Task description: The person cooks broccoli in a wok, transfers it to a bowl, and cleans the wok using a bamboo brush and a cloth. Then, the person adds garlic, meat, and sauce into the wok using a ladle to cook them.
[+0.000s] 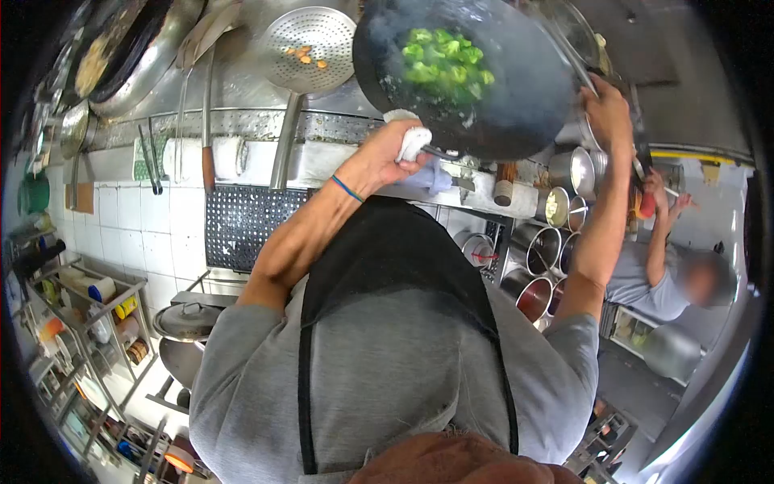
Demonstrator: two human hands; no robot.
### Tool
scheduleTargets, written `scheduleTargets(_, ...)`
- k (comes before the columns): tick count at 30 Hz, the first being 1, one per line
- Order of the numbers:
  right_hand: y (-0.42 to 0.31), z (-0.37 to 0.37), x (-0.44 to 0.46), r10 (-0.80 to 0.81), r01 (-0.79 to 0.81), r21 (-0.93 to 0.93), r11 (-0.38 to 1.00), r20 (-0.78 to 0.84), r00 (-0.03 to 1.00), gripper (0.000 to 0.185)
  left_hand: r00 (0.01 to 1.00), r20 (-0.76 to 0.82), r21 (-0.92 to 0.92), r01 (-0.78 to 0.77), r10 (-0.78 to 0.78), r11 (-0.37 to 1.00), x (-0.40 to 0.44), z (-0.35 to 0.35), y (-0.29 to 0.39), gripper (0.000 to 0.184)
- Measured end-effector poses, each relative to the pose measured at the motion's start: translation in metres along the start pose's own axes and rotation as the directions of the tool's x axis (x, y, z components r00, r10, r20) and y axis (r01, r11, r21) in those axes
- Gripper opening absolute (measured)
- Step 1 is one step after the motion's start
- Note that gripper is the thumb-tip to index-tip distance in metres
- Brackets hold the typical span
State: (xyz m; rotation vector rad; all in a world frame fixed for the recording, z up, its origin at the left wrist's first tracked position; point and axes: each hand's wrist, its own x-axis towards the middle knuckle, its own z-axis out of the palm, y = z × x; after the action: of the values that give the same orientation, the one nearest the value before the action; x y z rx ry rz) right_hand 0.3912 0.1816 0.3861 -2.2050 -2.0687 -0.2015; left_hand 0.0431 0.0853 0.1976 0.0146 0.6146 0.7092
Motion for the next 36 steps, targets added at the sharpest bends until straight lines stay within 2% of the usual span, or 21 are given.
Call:
scheduleTargets(3, -0.004, -0.029, 0.003, -0.073, 0.072, 0.025, 0.997, 0.063, 0.995, 0.044, 0.999, 0.022, -0.003, 0.024, -0.024, 1.0, -0.006, -0.034, -0.011, 0.019)
scheduleTargets(4, -0.023, -0.043, -0.005, -0.002, 0.004, -0.03, 1.0, 0.056, 0.998, 0.045, 1.0, 0.017, -0.001, 0.021, -0.021, 1.0, -0.015, -0.038, -0.012, 0.018)
scheduleTargets(5, -0.009, -0.045, 0.002, -0.084, 0.087, -0.042, 0.995, 0.054, 0.995, 0.046, 1.0, 0.021, 0.003, 0.02, -0.02, 1.0, -0.023, -0.044, -0.012, 0.018)
scheduleTargets(7, -0.021, -0.061, -0.004, -0.088, 0.084, 0.045, 0.995, 0.093, 0.992, 0.046, 0.999, 0.032, 0.011, 0.019, -0.02, 1.0, -0.035, -0.054, -0.012, 0.018)
scheduleTargets(10, -0.038, -0.07, -0.003, -0.117, 0.117, 0.006, 0.993, 0.102, 0.988, 0.044, 0.995, 0.092, -0.016, 0.035, -0.034, 0.999, -0.046, -0.073, -0.008, 0.019)
scheduleTargets(13, -0.062, -0.079, -0.002, -0.186, 0.198, -0.163, 0.967, 0.089, 0.979, 0.045, 0.989, 0.127, -0.081, 0.086, -0.075, 0.993, -0.057, -0.083, 0.0, 0.02)
scheduleTargets(14, -0.057, -0.078, 0.005, -0.165, 0.175, -0.153, 0.973, 0.078, 0.983, 0.043, 0.986, 0.143, -0.103, 0.105, -0.089, 0.989, -0.059, -0.085, 0.003, 0.02)
scheduleTargets(17, -0.086, -0.093, 0.007, -0.22, 0.244, -0.292, 0.925, 0.114, 0.969, 0.041, 0.982, 0.181, -0.073, 0.071, -0.057, 0.995, -0.064, -0.094, 0.007, 0.021)
scheduleTargets(20, -0.123, -0.101, -0.001, -0.209, 0.226, -0.19, 0.955, 0.106, 0.972, 0.042, 0.98, 0.189, -0.086, 0.077, -0.06, 0.993, -0.067, -0.103, 0.012, 0.021)
scheduleTargets(23, -0.139, -0.098, 0.007, -0.162, 0.178, -0.204, 0.963, 0.093, 0.982, 0.04, 0.977, 0.207, -0.089, 0.076, -0.056, 0.993, -0.069, -0.112, 0.016, 0.021)
scheduleTargets(26, -0.146, -0.094, 0.023, -0.226, 0.242, -0.165, 0.956, 0.111, 0.968, 0.039, 0.972, 0.235, -0.124, 0.059, -0.028, 0.991, -0.075, -0.12, 0.022, 0.021)
scheduleTargets(29, -0.186, -0.101, 0.019, -0.216, 0.245, -0.245, 0.938, 0.139, 0.966, 0.039, 0.972, 0.234, -0.169, 0.074, -0.033, 0.983, -0.081, -0.125, 0.027, 0.02)
scheduleTargets(32, -0.183, -0.096, 0.037, -0.316, 0.339, -0.261, 0.904, 0.128, 0.94, 0.039, 0.964, 0.252, -0.234, 0.141, -0.08, 0.962, -0.082, -0.129, 0.031, 0.019)
scheduleTargets(36, -0.215, -0.104, 0.039, -0.262, 0.302, -0.326, 0.896, 0.162, 0.951, 0.038, 0.958, 0.277, -0.242, 0.138, -0.068, 0.961, -0.083, -0.134, 0.034, 0.019)
